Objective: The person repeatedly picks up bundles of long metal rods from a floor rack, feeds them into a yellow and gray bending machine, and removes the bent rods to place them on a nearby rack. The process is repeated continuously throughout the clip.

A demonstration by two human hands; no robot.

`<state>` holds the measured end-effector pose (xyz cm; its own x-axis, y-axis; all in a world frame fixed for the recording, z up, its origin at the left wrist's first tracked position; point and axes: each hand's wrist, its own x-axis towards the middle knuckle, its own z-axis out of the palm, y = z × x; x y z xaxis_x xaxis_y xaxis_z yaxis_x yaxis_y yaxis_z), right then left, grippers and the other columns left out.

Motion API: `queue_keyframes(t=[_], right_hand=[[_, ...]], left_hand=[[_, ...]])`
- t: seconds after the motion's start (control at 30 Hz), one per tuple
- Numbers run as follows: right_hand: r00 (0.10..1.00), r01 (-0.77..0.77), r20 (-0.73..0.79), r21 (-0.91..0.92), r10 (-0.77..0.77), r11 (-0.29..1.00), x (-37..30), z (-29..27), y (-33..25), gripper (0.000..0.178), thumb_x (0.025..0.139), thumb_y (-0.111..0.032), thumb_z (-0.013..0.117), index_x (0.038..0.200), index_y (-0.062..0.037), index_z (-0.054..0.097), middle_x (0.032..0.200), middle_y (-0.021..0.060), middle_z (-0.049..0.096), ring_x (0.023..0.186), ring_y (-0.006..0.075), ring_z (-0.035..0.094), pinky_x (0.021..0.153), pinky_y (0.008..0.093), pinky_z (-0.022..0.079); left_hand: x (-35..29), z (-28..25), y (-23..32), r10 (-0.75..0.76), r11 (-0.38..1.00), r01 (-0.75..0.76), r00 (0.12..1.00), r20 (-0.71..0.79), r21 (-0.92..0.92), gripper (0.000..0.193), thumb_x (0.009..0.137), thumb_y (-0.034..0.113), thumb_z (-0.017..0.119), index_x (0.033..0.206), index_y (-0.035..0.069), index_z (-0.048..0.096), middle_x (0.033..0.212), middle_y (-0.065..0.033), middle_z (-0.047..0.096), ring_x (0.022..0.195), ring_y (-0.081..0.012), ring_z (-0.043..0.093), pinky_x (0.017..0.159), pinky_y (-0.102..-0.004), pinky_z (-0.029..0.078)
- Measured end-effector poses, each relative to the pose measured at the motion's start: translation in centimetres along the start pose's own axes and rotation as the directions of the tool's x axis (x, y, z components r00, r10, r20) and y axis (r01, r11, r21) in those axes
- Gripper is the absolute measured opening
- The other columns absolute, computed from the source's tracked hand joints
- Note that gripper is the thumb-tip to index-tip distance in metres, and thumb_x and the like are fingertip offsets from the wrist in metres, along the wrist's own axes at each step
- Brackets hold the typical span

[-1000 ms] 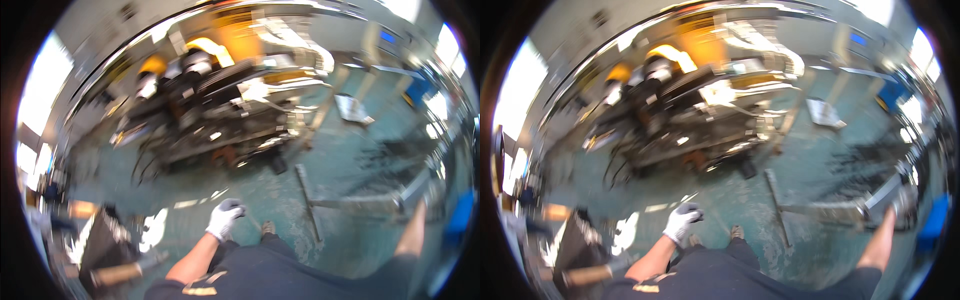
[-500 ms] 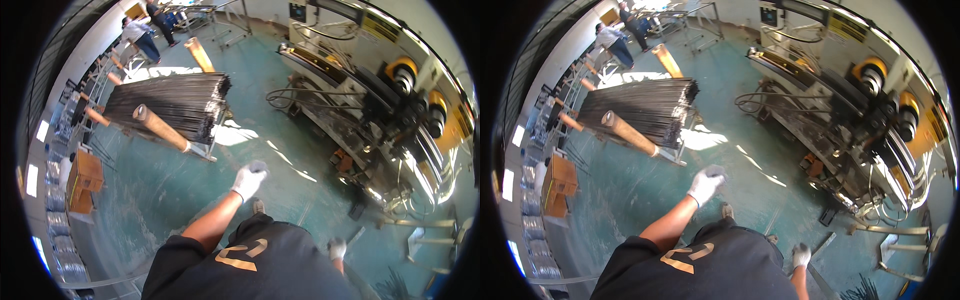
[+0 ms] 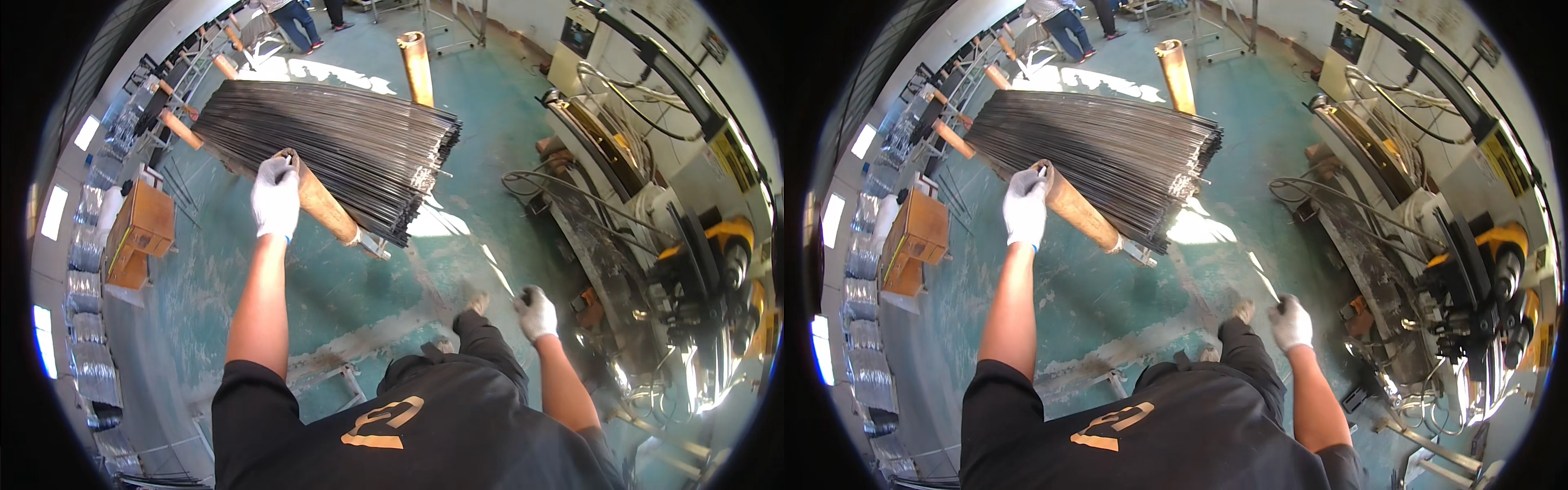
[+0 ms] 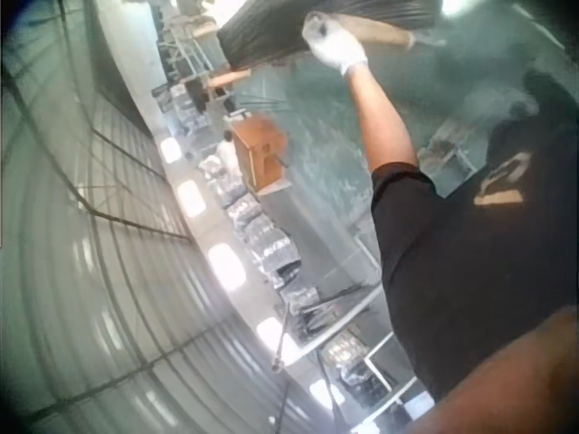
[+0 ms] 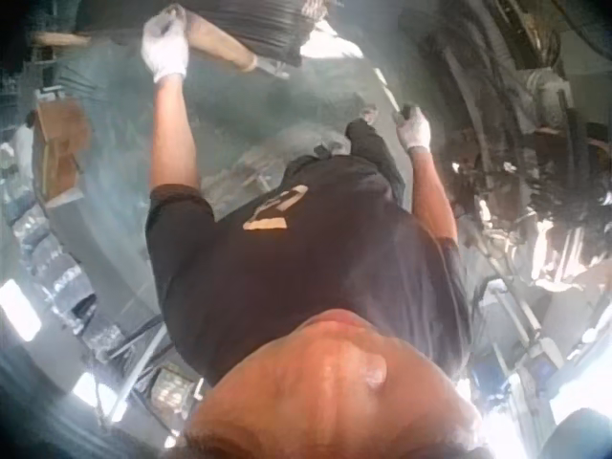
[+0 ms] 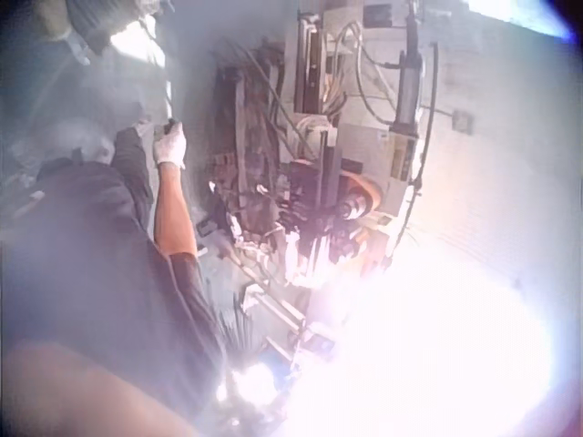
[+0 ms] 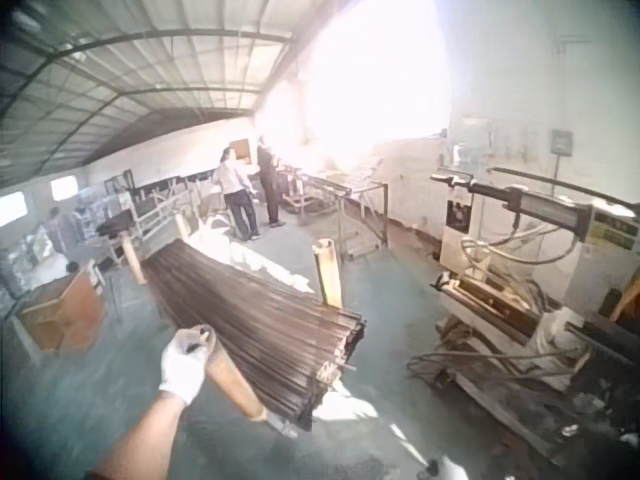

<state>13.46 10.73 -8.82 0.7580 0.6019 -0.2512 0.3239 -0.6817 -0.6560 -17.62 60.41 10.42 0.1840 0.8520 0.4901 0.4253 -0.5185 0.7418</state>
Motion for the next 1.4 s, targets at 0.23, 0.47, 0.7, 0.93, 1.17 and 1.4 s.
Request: queue_keyframes(t=[0.23, 0.47, 0.7, 0.93, 1.17, 1.4], right_hand=[[0.881, 0.425, 0.241, -0.021, -0.408, 0.905, 16.5, 12.9, -20.0, 0.060, 0.095, -0.029, 0.085, 0.147, -0.0041, 0.066, 0.137, 0.0264, 0.075, 0.130, 0.0444, 0.071, 0.111, 0.0511, 0.056], [0.793, 0.609, 0.201, -0.260, -0.575, 0.749, 29.6, 24.5, -32.0, 0.085, 0.091, -0.044, 0.089, 0.151, 0.0048, 0.055, 0.149, 0.0250, 0.064, 0.139, 0.0452, 0.060, 0.115, 0.0548, 0.050], [0.763, 0.615, 0.436, -0.263, -0.477, 0.744, 32.8, 29.4, -36.2, 0.060, 0.092, -0.047, 0.088, 0.123, 0.0010, 0.068, 0.128, 0.0228, 0.070, 0.123, 0.0421, 0.065, 0.106, 0.0537, 0.054], [0.670, 0.585, 0.664, -0.198, -0.331, 0.786, 35.1, 28.4, -38.1, 0.044, 0.100, -0.037, 0.082, 0.117, 0.0022, 0.075, 0.117, 0.0276, 0.080, 0.113, 0.0457, 0.079, 0.097, 0.0549, 0.064], [0.553, 0.545, 0.800, -0.135, -0.234, 0.827, 39.6, 28.3, -38.6, 0.046, 0.090, -0.040, 0.088, 0.114, -0.0012, 0.086, 0.114, 0.0285, 0.083, 0.112, 0.0450, 0.080, 0.100, 0.0492, 0.065], [0.363, 0.201, 0.885, 0.233, -0.293, 0.952, 43.3, 28.8, -35.2, 0.065, 0.089, -0.030, 0.098, 0.129, 0.0139, 0.072, 0.099, 0.0202, 0.081, 0.089, 0.0255, 0.079, 0.083, 0.0398, 0.064]], left_hand=[[9.2, 3.7, -3.5, -0.063, 0.723, 0.098, 0.995, -0.075, 0.684, 0.040, 0.100, 0.042, 0.075, 0.126, 0.011, 0.078, 0.122, -0.0169, 0.083, 0.114, -0.0404, 0.077, 0.104, -0.0530, 0.060], [11.4, 7.6, -4.4, 0.149, 0.450, -0.069, 0.989, 0.002, 0.890, 0.022, 0.090, 0.035, 0.083, 0.101, 0.016, 0.080, 0.101, -0.0091, 0.080, 0.096, -0.0363, 0.072, 0.088, -0.0521, 0.057], [11.8, 8.9, -4.4, 0.179, 0.508, -0.039, 0.982, -0.062, 0.860, 0.010, 0.088, 0.018, 0.081, 0.094, 0.016, 0.074, 0.095, -0.0046, 0.076, 0.088, -0.0335, 0.068, 0.081, -0.0504, 0.052], [12.2, 9.0, -4.1, 0.168, 0.510, -0.032, 0.984, -0.063, 0.859, 0.009, 0.089, 0.014, 0.079, 0.093, 0.016, 0.072, 0.099, -0.0040, 0.078, 0.089, -0.0324, 0.068, 0.082, -0.0488, 0.051], [12.4, 9.3, -3.9, 0.196, 0.508, -0.010, 0.975, -0.104, 0.861, 0.007, 0.090, 0.012, 0.078, 0.093, 0.015, 0.072, 0.097, -0.0042, 0.076, 0.088, -0.0320, 0.068, 0.083, -0.0476, 0.051], [11.5, 8.6, -3.8, 0.183, 0.560, -0.025, 0.979, -0.094, 0.828, 0.007, 0.091, 0.014, 0.078, 0.095, 0.015, 0.073, 0.100, -0.0028, 0.076, 0.093, -0.0308, 0.069, 0.088, -0.0465, 0.052]])
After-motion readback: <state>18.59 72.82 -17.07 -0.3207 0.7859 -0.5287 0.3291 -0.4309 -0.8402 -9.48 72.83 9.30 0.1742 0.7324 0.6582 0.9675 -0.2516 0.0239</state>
